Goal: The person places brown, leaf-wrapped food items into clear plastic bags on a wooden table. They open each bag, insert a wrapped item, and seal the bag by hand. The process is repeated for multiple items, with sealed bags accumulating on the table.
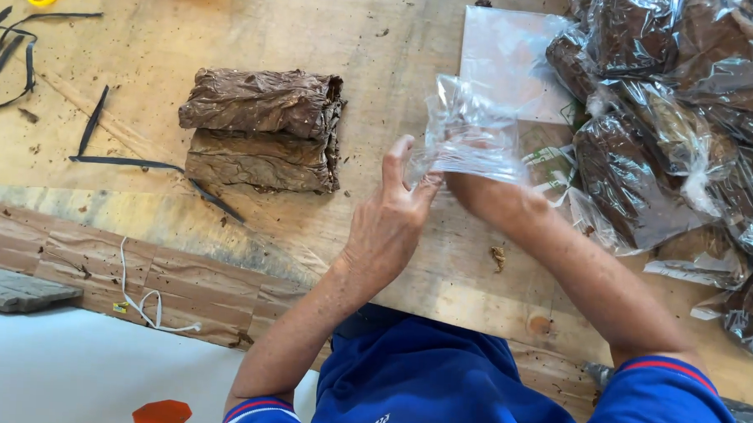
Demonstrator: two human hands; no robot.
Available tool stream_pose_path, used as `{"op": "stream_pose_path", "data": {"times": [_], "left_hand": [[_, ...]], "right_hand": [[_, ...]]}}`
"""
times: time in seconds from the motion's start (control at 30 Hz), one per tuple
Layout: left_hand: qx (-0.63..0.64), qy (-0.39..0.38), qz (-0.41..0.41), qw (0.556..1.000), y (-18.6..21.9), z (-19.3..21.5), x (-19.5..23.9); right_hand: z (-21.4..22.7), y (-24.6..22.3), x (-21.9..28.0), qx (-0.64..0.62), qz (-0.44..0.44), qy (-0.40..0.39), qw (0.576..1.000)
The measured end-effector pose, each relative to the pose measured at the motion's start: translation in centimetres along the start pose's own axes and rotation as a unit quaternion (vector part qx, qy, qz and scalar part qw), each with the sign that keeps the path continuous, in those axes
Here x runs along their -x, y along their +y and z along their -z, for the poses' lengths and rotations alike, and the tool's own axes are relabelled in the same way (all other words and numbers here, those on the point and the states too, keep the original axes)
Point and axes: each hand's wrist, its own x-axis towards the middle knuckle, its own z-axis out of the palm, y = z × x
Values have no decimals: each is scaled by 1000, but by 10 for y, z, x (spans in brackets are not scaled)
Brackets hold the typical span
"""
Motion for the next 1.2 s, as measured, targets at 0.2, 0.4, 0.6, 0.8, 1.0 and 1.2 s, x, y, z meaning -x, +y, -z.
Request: {"op": "stream_pose_path", "data": {"times": [0.2,0.4,0.6,0.8,1.0,1.2], "left_hand": [[-171,-1,16,985,-35,2,-3],[-150,2,20,988,-59,0,11],[-41,-225,-65,971,-73,87,-9],[-113,-54,29,992,-172,162,-67],[-130,-345,269,890,-187,162,-113],[-213,-428,264,838,-190,158,-134]], "right_hand": [[138,-68,-45,46,23,-31,998],[133,-41,-39,-104,7,198,975],[148,-34,-40,-163,14,116,980],[160,-8,-28,-90,34,163,982],[182,14,-17,64,-2,203,977],[145,14,3,132,-111,83,982]]}}
